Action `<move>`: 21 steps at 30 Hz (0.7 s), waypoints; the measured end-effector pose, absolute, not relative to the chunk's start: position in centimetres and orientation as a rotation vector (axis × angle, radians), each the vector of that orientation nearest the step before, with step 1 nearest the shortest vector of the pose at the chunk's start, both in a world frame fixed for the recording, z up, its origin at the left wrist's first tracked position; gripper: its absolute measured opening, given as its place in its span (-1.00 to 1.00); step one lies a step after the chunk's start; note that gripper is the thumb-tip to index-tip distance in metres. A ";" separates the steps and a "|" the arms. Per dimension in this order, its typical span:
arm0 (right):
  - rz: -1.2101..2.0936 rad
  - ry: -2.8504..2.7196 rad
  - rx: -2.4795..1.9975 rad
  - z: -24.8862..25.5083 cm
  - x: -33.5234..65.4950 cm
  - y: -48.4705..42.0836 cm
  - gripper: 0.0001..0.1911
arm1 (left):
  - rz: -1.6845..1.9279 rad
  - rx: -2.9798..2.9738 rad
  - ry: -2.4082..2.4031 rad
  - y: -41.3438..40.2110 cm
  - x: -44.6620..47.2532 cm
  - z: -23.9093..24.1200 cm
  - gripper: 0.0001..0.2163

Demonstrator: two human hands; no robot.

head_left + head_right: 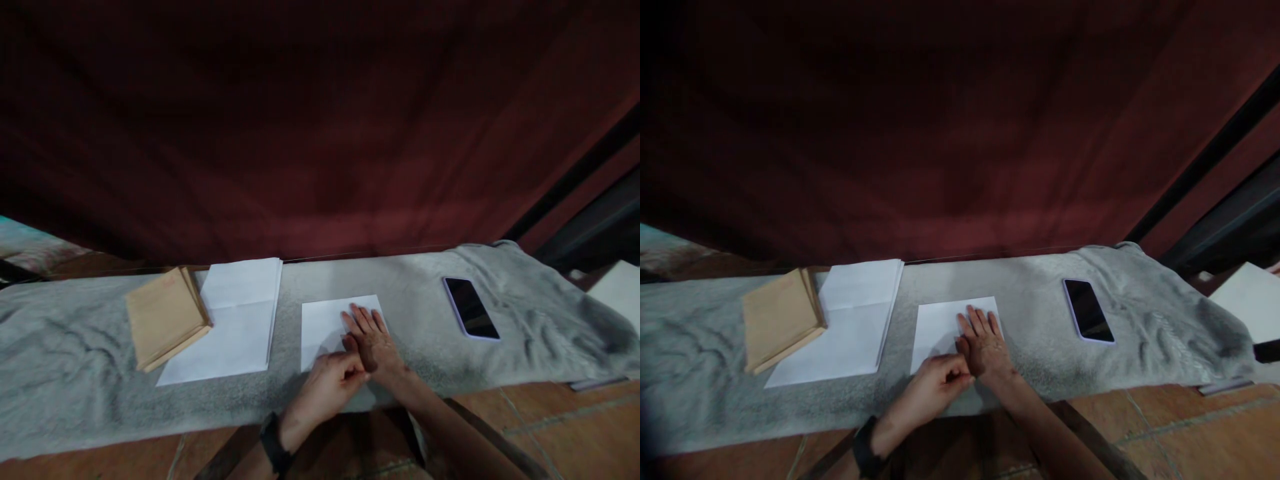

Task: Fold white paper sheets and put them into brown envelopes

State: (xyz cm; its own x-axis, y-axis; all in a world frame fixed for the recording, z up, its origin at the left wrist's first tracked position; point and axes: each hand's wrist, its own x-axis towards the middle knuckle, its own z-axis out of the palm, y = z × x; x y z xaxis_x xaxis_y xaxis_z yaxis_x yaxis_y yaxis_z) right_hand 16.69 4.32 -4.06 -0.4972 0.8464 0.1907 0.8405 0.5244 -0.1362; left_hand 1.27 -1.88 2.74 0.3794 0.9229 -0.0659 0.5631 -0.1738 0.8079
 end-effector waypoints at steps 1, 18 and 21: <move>0.038 -2.522 -1.437 -4.1 16.7 4.3 -0.46 | 0.572 1.907 1.314 -1.9 1.2 2.7 -0.79; -0.188 -2.419 -1.384 -4.9 17.7 4.3 -0.46 | 0.504 2.421 2.063 -0.7 -0.8 -4.3 -0.38; -0.235 -2.378 -1.438 -5.3 18.6 4.6 -0.44 | 0.499 2.434 2.081 -0.7 -0.7 -4.1 -0.38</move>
State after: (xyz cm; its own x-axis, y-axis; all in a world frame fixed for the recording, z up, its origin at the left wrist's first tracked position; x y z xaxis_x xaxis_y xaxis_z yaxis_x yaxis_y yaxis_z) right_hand 18.59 4.56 -5.27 -0.4228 0.8232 0.3789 0.8815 0.4705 -0.0387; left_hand -0.71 -0.72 -4.10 0.1299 0.9468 0.2945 0.9773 -0.1723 0.1230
